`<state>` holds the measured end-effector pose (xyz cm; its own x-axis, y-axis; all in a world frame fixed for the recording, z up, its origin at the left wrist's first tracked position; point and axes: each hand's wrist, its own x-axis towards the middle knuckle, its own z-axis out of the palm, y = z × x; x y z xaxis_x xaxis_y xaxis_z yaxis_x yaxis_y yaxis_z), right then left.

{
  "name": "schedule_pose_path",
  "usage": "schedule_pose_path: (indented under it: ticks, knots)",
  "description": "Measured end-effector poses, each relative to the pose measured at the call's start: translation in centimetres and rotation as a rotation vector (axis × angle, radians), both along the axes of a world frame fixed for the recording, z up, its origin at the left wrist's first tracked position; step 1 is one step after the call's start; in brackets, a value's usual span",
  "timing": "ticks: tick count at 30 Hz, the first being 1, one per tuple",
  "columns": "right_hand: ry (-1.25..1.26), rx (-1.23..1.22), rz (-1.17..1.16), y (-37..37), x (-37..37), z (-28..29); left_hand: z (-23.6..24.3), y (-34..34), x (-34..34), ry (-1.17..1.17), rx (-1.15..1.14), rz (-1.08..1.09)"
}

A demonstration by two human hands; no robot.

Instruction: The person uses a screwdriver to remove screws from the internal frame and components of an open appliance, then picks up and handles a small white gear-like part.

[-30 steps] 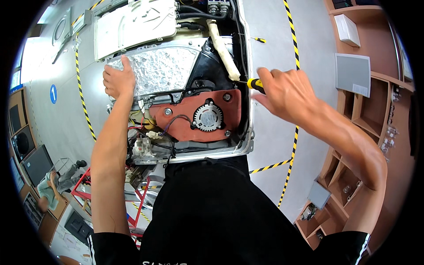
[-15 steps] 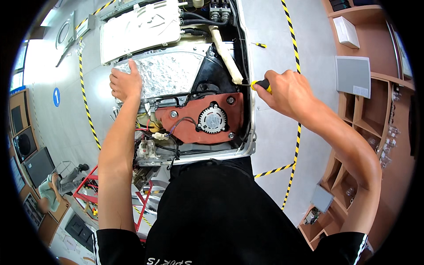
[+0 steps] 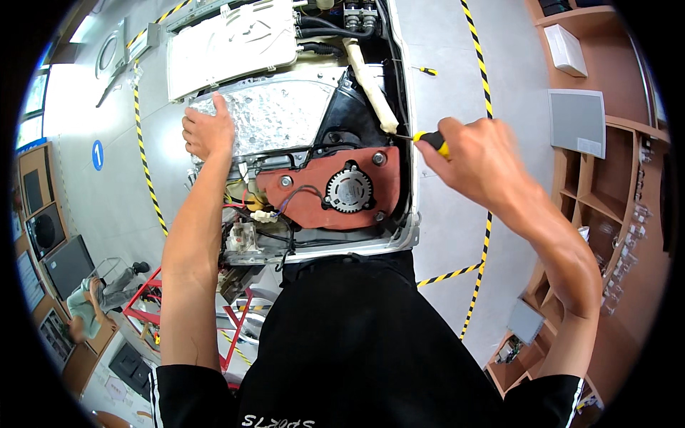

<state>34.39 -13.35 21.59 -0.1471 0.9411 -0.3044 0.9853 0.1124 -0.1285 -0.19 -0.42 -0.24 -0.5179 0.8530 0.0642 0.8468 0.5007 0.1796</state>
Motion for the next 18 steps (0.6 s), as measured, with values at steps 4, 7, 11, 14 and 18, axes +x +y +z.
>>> schedule_pose_path:
  ticks: [4,7,11,14,18]
  knots:
    - [0.077,0.125,-0.047,-1.2,0.5,2.7,0.0,0.2,0.0,0.002,0.014,0.000]
    - [0.237,0.152,-0.188,-3.4,1.0,4.1,-0.1,0.1,-0.1,0.024,0.022,0.000]
    - [0.411,0.186,-0.507,-7.0,2.4,4.1,-0.2,-0.1,0.0,0.025,0.017,-0.003]
    - [0.565,0.140,-0.833,-10.3,3.6,2.9,0.0,0.0,0.1,0.010,0.003,0.006]
    - [0.829,0.145,-1.173,-14.9,5.2,1.1,0.4,0.1,0.2,0.007,-0.015,0.014]
